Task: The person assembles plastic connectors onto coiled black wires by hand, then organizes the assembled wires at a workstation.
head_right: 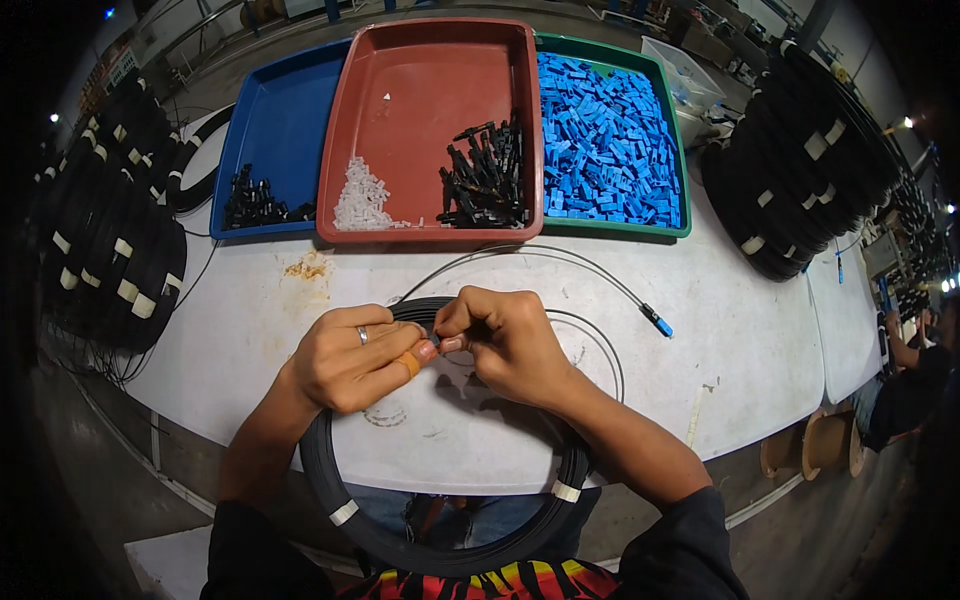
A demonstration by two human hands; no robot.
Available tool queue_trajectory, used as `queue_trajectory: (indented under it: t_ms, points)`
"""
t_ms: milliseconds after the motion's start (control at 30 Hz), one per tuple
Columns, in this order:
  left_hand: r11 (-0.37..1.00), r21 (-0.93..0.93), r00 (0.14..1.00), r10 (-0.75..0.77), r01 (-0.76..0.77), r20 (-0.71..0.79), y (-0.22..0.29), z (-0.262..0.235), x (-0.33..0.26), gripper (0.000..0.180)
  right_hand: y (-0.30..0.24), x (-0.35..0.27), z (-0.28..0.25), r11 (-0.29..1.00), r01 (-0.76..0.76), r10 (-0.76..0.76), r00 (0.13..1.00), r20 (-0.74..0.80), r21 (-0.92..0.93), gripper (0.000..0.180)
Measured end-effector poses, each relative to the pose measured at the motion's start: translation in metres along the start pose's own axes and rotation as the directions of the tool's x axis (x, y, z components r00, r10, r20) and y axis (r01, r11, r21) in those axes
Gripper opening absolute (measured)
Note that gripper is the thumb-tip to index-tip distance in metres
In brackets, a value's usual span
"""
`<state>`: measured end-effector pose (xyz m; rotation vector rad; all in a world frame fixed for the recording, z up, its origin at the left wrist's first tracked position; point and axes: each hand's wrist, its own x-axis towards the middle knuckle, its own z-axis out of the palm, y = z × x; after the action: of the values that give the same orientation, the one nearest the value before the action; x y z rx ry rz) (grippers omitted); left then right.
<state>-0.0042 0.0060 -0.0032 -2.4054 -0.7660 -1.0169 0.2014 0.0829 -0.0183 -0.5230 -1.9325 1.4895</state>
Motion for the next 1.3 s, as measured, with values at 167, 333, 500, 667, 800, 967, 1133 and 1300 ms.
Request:
queue_trajectory:
  t_ms: [167,333,500,667,800,967,1133,1300]
  points:
    - [0.993,0.046,0.994,0.104,-0.105,0.013,0.003,-0.004,-0.001,0.014,-0.003,-0.001,-0.005,1.0,-0.025,0.025,0.998,0.055,-0.004,0.015]
    - [0.972,-0.199,0.992,-0.126,0.123,-0.004,-0.003,-0.003,-0.007,0.014,-0.005,0.0,-0.001,0.953,0.184,-0.183,0.983,0.028,-0.242,0.021]
    - [0.453,-0.616,0.678,-0.711,0.644,0.186,0.01,-0.007,0.002,0.014,-0.008,0.005,0.0,0.491,0.612,-0.723,0.683,0.102,-0.619,0.02]
    - [0.628,-0.597,0.827,-0.55,0.5,0.114,0.0,0.0,-0.003,0.015,-0.017,0.003,0.002,0.434,0.627,-0.724,0.67,0.164,-0.647,0.017]
    - [0.952,-0.25,0.982,-0.188,0.175,-0.029,-0.001,0.0,0.0,0.012,-0.017,-0.003,0.0,0.761,0.369,-0.418,0.908,0.032,-0.533,0.02]
    - [0.998,-0.048,0.999,-0.034,0.033,-0.005,-0.003,-0.001,-0.003,0.011,-0.005,-0.002,0.001,0.964,0.183,-0.186,0.982,0.003,-0.193,0.026]
    - [0.723,-0.466,0.827,-0.561,0.51,0.035,0.004,-0.002,0.001,0.014,-0.008,0.002,-0.002,0.646,0.539,-0.604,0.794,0.069,-0.541,0.019]
    - [0.532,-0.575,0.719,-0.679,0.621,0.148,0.007,-0.003,0.004,0.015,-0.016,0.002,0.001,0.42,0.639,-0.722,0.665,0.189,-0.644,0.018]
